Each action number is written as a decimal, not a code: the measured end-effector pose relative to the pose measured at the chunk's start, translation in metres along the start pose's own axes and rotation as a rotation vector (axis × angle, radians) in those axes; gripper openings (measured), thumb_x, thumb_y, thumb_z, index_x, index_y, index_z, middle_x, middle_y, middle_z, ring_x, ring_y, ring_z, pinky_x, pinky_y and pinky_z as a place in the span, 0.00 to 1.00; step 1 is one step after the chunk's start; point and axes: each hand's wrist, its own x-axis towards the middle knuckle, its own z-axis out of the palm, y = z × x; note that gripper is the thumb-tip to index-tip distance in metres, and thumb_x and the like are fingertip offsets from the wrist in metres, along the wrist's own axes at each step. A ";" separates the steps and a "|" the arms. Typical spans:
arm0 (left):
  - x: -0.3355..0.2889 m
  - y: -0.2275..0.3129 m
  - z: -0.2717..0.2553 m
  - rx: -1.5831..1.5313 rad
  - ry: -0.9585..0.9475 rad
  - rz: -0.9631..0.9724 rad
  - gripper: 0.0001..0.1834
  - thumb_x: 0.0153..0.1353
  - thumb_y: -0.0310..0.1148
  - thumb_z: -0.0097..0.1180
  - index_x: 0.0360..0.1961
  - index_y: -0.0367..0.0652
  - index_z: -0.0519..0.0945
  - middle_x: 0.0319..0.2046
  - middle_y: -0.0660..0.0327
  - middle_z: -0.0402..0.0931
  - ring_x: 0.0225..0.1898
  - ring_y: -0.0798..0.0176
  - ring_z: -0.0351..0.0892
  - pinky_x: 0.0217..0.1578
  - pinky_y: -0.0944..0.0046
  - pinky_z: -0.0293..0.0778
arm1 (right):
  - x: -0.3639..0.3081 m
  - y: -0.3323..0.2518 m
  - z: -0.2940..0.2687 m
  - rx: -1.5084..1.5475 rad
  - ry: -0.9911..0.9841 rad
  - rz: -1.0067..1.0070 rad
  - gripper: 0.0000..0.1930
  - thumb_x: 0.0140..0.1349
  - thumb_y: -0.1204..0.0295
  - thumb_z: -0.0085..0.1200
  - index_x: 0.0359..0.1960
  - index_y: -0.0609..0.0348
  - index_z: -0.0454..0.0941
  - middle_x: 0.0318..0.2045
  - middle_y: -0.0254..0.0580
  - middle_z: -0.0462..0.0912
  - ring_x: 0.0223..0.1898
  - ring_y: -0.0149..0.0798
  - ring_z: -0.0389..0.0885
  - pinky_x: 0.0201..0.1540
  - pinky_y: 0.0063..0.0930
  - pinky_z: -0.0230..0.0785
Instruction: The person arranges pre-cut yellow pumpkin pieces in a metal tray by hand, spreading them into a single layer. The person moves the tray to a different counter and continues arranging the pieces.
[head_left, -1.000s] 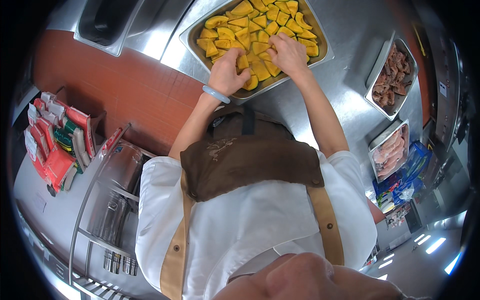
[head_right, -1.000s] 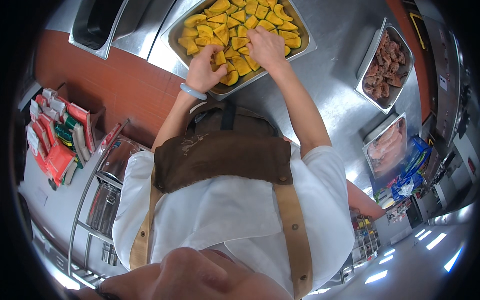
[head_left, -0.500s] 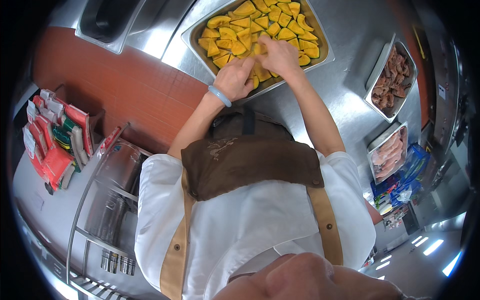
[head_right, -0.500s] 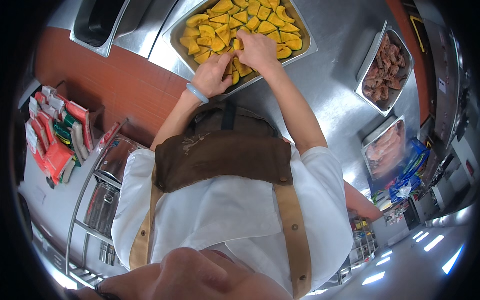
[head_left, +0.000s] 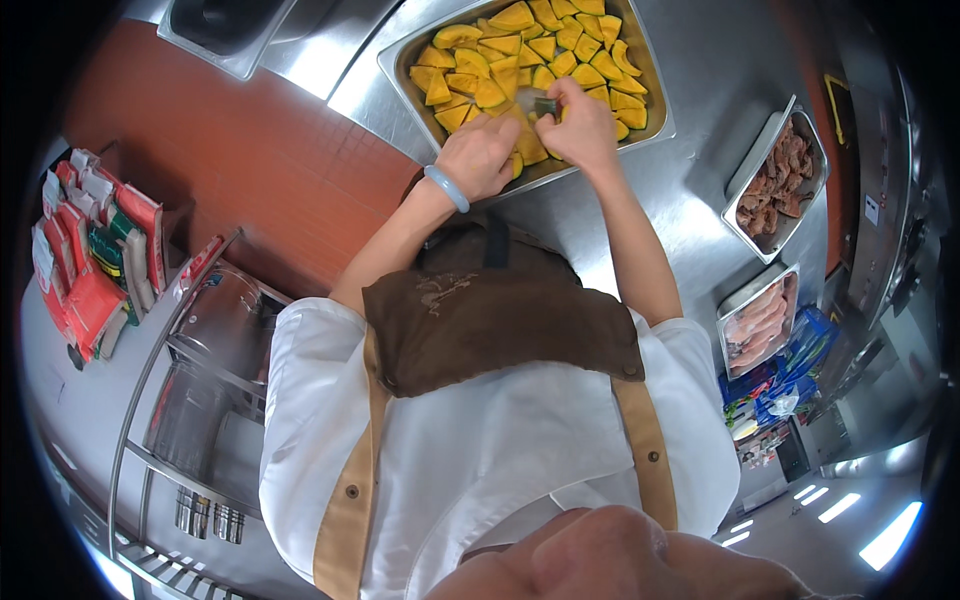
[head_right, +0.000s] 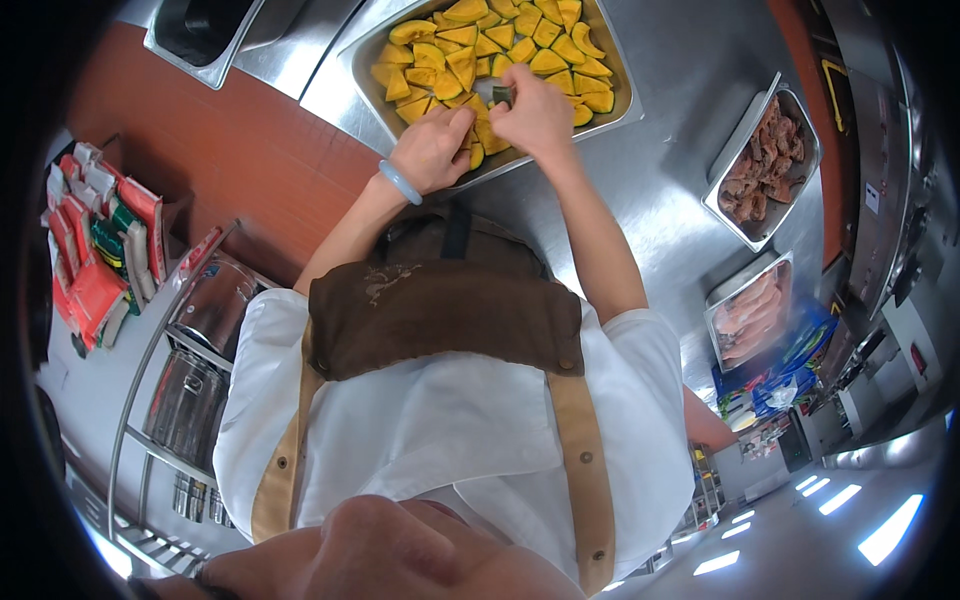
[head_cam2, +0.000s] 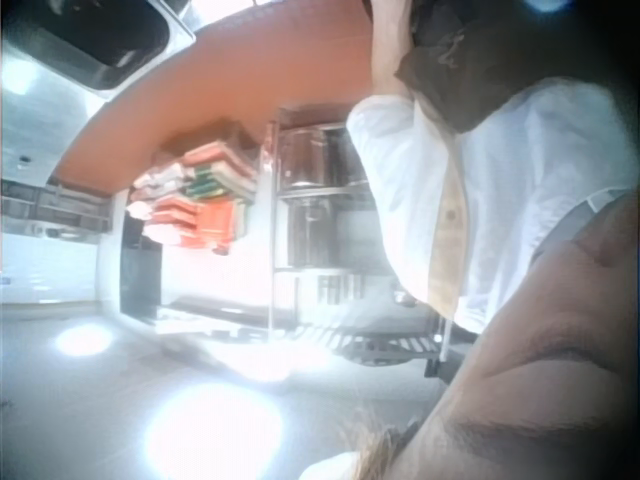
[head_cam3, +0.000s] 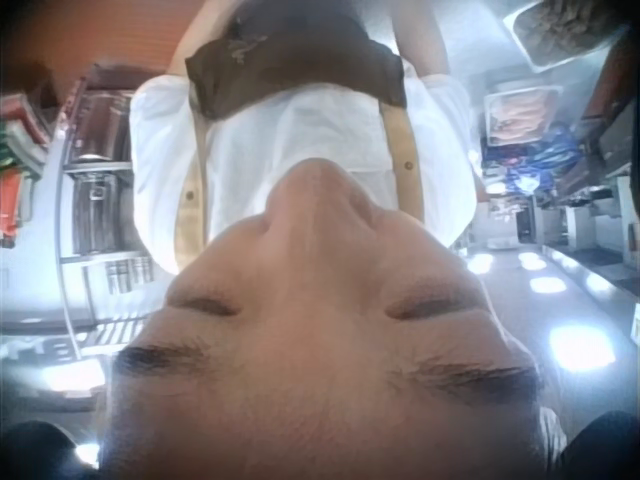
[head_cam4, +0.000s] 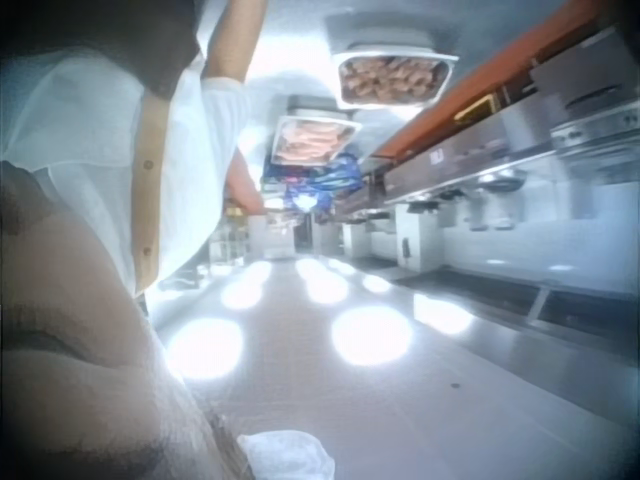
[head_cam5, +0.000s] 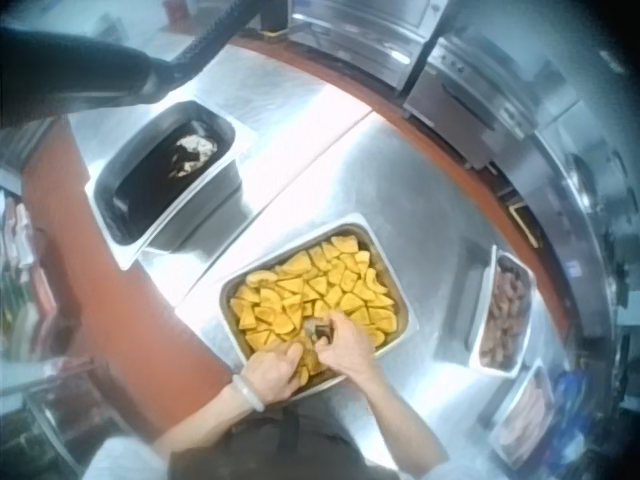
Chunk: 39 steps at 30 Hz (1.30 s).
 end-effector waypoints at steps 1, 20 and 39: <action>-0.001 -0.001 0.000 -0.002 -0.002 -0.002 0.21 0.50 0.26 0.61 0.47 0.35 0.73 0.37 0.45 0.79 0.40 0.41 0.78 0.42 0.47 0.76 | 0.000 0.003 -0.007 0.036 0.016 -0.046 0.14 0.50 0.69 0.64 0.39 0.51 0.79 0.34 0.42 0.86 0.36 0.54 0.85 0.37 0.46 0.77; -0.017 -0.003 -0.005 -0.010 -0.004 -0.037 0.26 0.51 0.26 0.61 0.53 0.35 0.73 0.39 0.45 0.80 0.40 0.41 0.79 0.43 0.48 0.77 | 0.006 0.018 -0.002 -0.232 -0.014 -0.502 0.20 0.51 0.70 0.71 0.47 0.47 0.82 0.39 0.34 0.80 0.35 0.46 0.85 0.33 0.42 0.78; -0.010 0.006 0.001 -0.048 0.061 -0.005 0.19 0.49 0.24 0.59 0.44 0.35 0.75 0.42 0.48 0.80 0.41 0.41 0.79 0.44 0.47 0.77 | -0.001 0.035 -0.009 -0.062 0.290 -0.309 0.11 0.54 0.68 0.69 0.39 0.52 0.86 0.38 0.36 0.85 0.37 0.47 0.85 0.37 0.39 0.77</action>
